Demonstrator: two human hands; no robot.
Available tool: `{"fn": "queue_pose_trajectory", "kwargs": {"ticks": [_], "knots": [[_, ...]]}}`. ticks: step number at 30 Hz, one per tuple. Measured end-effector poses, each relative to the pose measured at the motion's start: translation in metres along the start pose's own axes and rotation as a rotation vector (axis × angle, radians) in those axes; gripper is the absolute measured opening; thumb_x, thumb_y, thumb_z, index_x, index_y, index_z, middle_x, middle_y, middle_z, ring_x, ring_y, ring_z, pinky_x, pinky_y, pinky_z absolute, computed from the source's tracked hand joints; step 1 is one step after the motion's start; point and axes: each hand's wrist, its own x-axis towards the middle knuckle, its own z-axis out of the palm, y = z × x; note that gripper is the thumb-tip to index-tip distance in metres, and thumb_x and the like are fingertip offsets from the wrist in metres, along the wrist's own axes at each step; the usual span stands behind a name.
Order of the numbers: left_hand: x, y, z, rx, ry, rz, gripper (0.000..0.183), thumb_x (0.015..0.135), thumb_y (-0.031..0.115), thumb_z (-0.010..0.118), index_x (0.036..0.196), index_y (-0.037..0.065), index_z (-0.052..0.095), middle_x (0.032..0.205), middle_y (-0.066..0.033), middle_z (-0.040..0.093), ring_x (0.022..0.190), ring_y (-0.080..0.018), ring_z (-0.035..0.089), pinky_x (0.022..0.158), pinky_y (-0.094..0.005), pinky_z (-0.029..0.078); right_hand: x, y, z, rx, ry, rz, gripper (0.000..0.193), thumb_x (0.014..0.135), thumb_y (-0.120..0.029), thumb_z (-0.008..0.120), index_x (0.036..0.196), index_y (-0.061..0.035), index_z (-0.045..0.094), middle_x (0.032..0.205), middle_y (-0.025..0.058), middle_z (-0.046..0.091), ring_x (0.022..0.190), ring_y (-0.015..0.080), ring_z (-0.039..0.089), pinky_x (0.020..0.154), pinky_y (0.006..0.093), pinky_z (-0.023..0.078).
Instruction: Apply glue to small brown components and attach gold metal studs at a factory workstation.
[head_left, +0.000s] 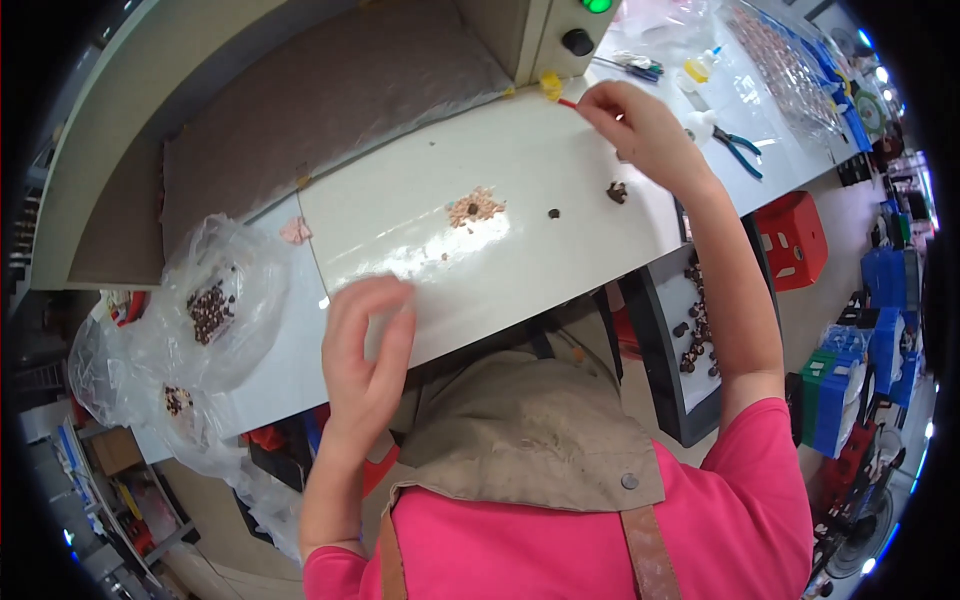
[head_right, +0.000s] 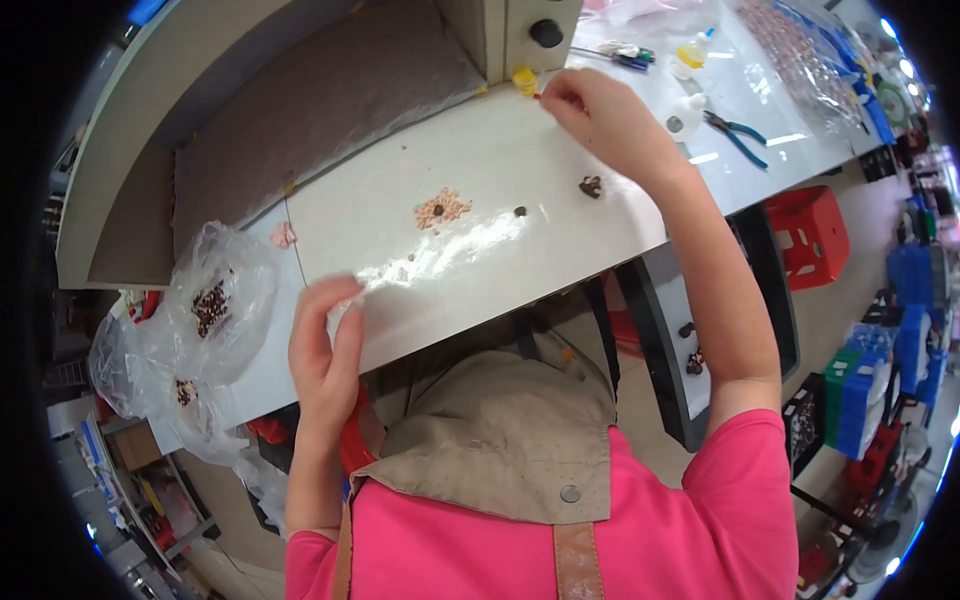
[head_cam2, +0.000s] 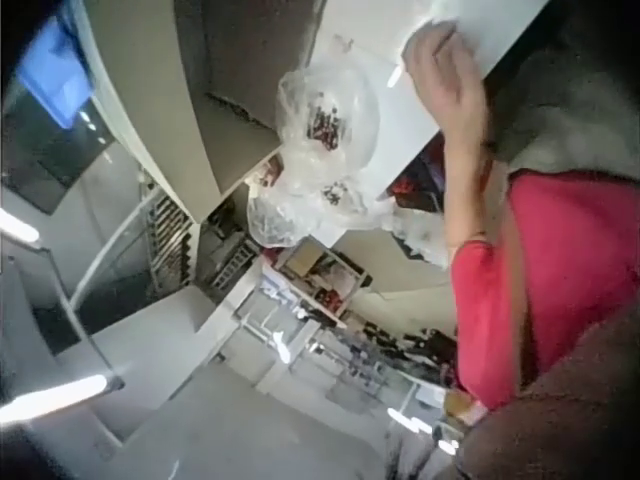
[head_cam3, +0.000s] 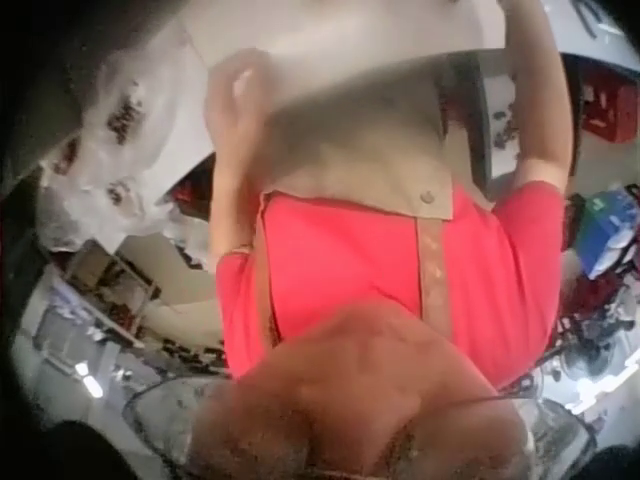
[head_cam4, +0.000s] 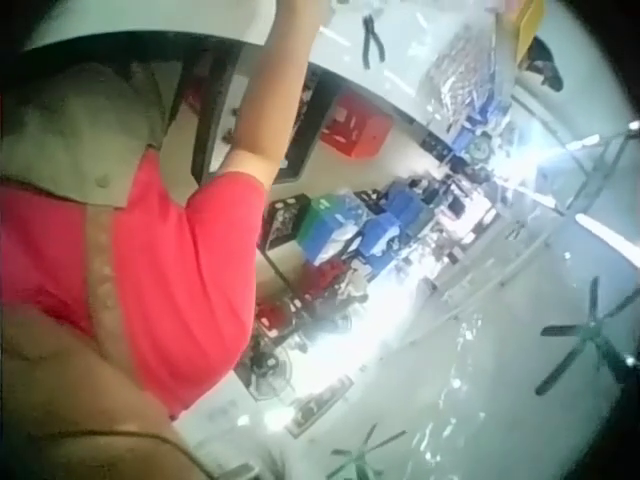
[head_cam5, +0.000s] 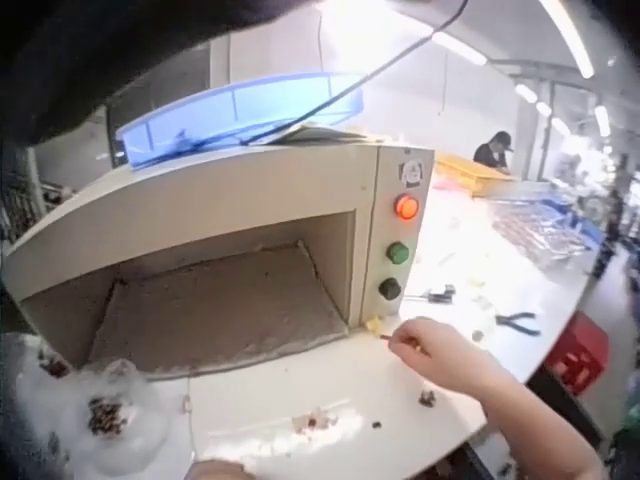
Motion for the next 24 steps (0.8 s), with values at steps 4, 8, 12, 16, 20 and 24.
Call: {"fn": "queue_pose_trajectory", "kwargs": {"ticks": [4,8,12,16,20,24], "knots": [[-0.051,0.008,-0.010,-0.959,-0.541,-0.661,0.028,0.096,0.018,0.044,0.090,-0.005,0.061,0.091,-0.0136,0.063,0.089,-0.0215,0.060,0.082,-0.0322,0.046,-0.030,0.000,0.059,0.212,-0.106,-0.194,0.025,0.095,-0.021,0.051,0.111,-0.0022,0.056,0.100,0.0046,0.060,0.095,0.0119,0.055,0.085,0.0246,0.042],[-0.081,-0.018,0.034,-1.483,-0.463,-1.356,0.032,0.098,0.022,0.043,0.113,-0.004,0.054,0.109,-0.0157,0.061,0.107,-0.0254,0.058,0.091,-0.0332,0.048,-0.030,-0.025,0.103,0.311,0.005,-0.255,0.028,0.098,-0.022,0.045,0.112,0.0005,0.055,0.103,0.0074,0.061,0.101,0.0145,0.056,0.089,0.0268,0.042],[-0.068,-0.024,0.073,-1.778,-0.184,-1.375,0.044,0.099,0.026,0.040,0.128,-0.007,0.041,0.130,-0.0183,0.049,0.124,-0.0284,0.047,0.104,-0.0368,0.041,-0.012,-0.039,0.117,0.535,-0.157,-0.208,0.032,0.099,-0.025,0.042,0.109,0.0023,0.056,0.103,0.0091,0.062,0.098,0.0154,0.059,0.090,0.0271,0.043],[-0.061,-0.014,0.084,-2.177,-0.213,-1.327,0.053,0.100,0.032,0.033,0.135,-0.008,0.032,0.142,-0.0200,0.034,0.133,-0.0294,0.035,0.110,-0.0380,0.033,-0.014,-0.045,0.133,0.600,-0.220,-0.306,0.033,0.099,-0.026,0.043,0.102,0.0020,0.059,0.094,0.0085,0.063,0.090,0.0153,0.061,0.085,0.0269,0.045],[-0.058,-0.009,0.082,-2.299,-0.194,-1.245,0.056,0.101,0.034,0.029,0.137,-0.008,0.029,0.143,-0.0203,0.034,0.134,-0.0289,0.033,0.112,-0.0379,0.030,-0.030,-0.071,0.139,0.429,-0.372,-0.363,0.034,0.098,-0.027,0.045,0.086,0.0007,0.062,0.077,0.0044,0.062,0.076,0.0127,0.060,0.068,0.0270,0.047],[-0.059,-0.010,0.081,-2.294,-0.175,-1.204,0.055,0.100,0.033,0.031,0.134,-0.010,0.031,0.140,-0.0201,0.037,0.133,-0.0287,0.034,0.112,-0.0383,0.030,-0.054,-0.075,0.143,0.330,-0.499,-0.416,0.027,0.093,-0.023,0.053,0.078,-0.0023,0.062,0.075,0.0065,0.062,0.070,0.0173,0.059,0.065,0.0301,0.046]]}}
